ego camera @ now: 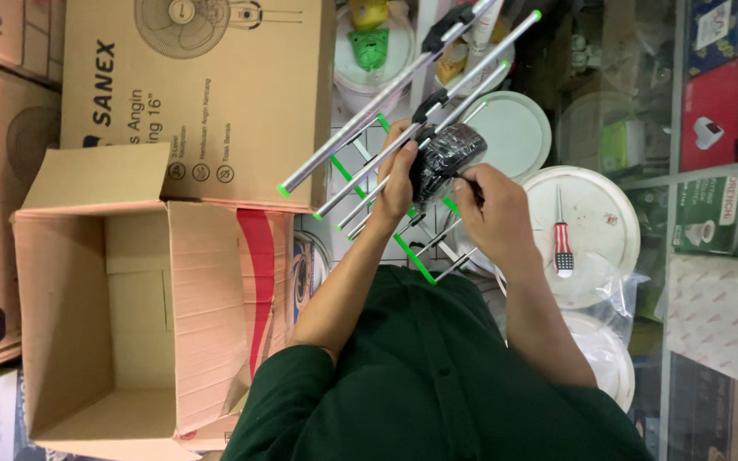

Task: The person assembles a television antenna by attaching the elements to the central boom and securing the central housing unit by hand.

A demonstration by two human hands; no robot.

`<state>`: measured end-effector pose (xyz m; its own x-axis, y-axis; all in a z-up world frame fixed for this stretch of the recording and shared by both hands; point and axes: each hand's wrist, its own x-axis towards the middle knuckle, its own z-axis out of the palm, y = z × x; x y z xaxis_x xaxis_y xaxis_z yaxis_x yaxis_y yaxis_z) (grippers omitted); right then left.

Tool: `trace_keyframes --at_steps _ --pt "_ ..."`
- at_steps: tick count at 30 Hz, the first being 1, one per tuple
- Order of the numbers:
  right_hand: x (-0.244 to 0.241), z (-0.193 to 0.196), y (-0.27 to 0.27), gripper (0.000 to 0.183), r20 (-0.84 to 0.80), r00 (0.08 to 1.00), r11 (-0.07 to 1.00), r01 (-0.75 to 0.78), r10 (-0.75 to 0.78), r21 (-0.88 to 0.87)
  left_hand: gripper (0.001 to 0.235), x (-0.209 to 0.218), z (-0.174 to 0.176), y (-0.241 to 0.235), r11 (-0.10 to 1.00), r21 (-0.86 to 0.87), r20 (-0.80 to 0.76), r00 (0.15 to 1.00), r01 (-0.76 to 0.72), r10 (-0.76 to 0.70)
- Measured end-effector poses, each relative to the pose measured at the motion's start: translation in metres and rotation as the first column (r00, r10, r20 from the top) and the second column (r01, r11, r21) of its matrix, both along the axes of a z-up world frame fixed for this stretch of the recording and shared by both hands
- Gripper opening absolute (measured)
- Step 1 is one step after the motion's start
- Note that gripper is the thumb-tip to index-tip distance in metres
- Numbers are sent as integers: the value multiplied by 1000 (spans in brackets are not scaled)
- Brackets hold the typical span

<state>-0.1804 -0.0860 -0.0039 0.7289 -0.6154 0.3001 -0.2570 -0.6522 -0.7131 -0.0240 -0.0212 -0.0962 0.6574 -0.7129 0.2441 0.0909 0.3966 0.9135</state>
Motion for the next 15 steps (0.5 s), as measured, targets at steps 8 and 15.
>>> trace_keyframes --at_steps 8,15 --pt "2 24 0 7 -241 970 969 -77 19 -233 33 -3 -24 1 995 72 69 995 -71 66" --pt "10 -9 0 9 -33 999 1000 1 0 27 41 -4 -40 -2 979 108 120 980 -171 158"
